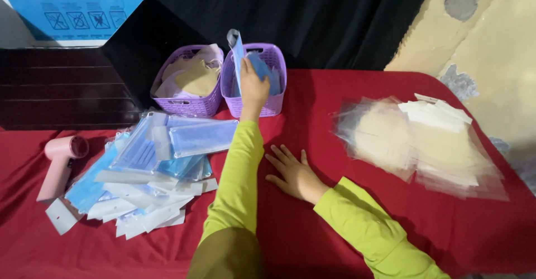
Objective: The person takes blue disposable face masks from a basket and places them into individual plastic sleeves by hand on a red surface.
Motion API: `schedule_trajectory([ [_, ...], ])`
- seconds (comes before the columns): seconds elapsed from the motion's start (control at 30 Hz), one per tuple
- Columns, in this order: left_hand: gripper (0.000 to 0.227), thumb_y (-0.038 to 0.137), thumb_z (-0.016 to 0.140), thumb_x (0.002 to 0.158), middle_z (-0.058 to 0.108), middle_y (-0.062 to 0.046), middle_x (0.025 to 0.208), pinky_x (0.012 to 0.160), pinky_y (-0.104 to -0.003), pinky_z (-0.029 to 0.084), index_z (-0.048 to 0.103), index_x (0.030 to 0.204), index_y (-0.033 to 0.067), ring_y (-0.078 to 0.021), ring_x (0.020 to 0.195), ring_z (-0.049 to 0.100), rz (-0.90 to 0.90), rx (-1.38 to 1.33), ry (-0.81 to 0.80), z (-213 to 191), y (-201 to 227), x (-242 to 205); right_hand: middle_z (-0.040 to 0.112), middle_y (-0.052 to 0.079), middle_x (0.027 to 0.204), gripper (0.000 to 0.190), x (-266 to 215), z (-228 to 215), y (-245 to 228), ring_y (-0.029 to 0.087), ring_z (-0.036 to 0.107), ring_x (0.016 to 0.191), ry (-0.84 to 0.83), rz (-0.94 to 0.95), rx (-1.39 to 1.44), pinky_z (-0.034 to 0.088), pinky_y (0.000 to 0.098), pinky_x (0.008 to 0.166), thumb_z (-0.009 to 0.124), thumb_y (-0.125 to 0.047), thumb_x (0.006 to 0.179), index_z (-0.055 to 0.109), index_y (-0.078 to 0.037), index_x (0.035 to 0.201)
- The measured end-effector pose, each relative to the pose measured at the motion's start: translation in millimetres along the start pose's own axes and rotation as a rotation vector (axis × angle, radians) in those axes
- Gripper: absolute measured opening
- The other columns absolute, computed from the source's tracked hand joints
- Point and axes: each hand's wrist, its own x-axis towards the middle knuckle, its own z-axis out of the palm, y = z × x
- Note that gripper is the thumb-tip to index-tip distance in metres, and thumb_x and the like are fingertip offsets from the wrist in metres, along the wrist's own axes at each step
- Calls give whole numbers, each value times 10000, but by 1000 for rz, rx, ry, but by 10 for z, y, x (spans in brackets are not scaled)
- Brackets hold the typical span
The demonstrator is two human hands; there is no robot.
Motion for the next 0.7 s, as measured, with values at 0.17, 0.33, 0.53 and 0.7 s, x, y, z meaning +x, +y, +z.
schedule_trajectory([
  [0.17, 940, -277, 415, 795, 175, -101, 1715, 1004, -412, 553, 208, 1642, 75, -386, 1517, 329, 356, -86, 199, -517, 349, 18, 254, 146, 1679, 635, 110, 271, 189, 369, 171, 1561, 158, -64, -23, 124, 813, 1103, 452, -500, 1055, 388, -135, 1570],
  [0.33, 973, -314, 268, 717, 117, -89, 1715, 1253, -542, 278, 229, 1632, 15, -355, 1587, 115, 573, 285, -34, -861, 766, -253, 218, 93, 1694, 674, 219, 424, 322, 313, 141, 1568, 188, -46, -53, 128, 780, 1118, 457, -546, 1010, 393, -166, 1563],
  [0.53, 488, 135, 500, 928, 456, -214, 1510, 677, -444, 645, 582, 1400, 40, -484, 1258, 556, 512, 805, -255, -482, 573, -1682, 696, 165, 1303, 330, 161, -16, 974, 337, 647, 1188, 221, -526, 223, 434, 427, 1081, 689, -252, 950, 711, -75, 1227],
  [0.7, 691, 535, 510, 971, 225, -165, 1665, 1123, -692, 259, 354, 1577, 240, -445, 1504, 236, 489, 476, -619, -522, 275, -2048, 733, 111, 877, 287, -507, -825, 1684, 329, 656, 818, 991, 180, -424, 481, 487, 791, 550, -157, 802, 803, -152, 939],
])
